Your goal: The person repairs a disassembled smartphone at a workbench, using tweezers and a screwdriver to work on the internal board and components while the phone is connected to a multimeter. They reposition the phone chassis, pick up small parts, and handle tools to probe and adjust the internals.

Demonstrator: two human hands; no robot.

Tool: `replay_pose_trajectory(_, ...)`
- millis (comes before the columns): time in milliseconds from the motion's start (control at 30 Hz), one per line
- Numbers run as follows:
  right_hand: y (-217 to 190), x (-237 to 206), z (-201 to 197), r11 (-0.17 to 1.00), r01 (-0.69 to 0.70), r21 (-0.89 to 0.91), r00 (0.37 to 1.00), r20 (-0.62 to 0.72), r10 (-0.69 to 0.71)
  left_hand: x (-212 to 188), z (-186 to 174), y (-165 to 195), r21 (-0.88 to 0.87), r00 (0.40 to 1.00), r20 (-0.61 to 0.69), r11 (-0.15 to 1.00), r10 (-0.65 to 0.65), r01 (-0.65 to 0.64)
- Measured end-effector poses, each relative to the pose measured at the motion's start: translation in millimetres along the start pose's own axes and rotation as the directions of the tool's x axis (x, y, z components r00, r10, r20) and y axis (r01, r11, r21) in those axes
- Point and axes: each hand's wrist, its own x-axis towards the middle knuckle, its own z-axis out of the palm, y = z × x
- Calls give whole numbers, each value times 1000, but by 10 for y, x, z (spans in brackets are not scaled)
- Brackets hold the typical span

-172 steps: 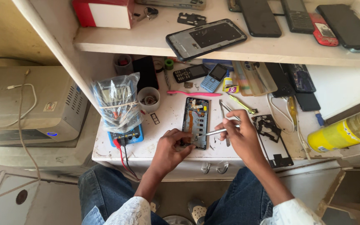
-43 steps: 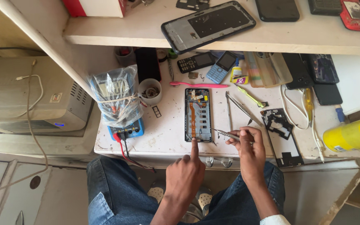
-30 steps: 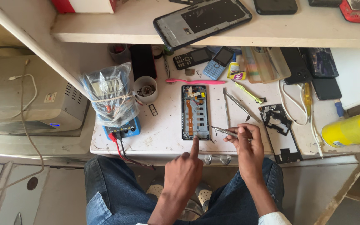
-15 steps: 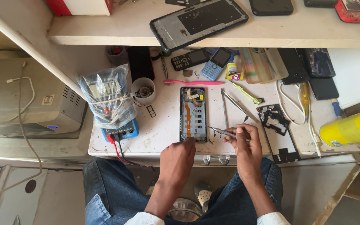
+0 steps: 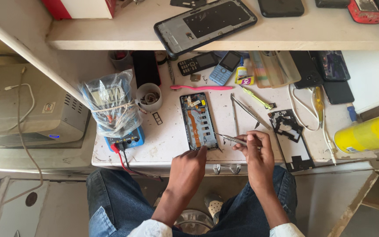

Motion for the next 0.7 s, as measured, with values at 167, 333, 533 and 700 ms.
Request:
replay_pose_trajectory(167, 21, -1, 2, 1000, 8, 13, 1000, 0, -8, -25, 33, -96, 67, 993, 0, 991, 120, -120)
replay_pose_trajectory(333, 29, 17, -8, 999, 14, 30, 1000, 9, -15, -104, 65, -93, 114, 992, 67, 987, 108, -115)
replay_pose_trajectory(533, 49, 16, -23, 999, 39, 13, 999, 24, -40, -261, -14, -104, 176, 978, 185, 976, 93, -126)
replay_pose_trajectory(700, 56, 24, -32, 1000, 22, 10, 1000, 11, -22, -293, -54, -45, 156, 971, 240, 987, -5, -33)
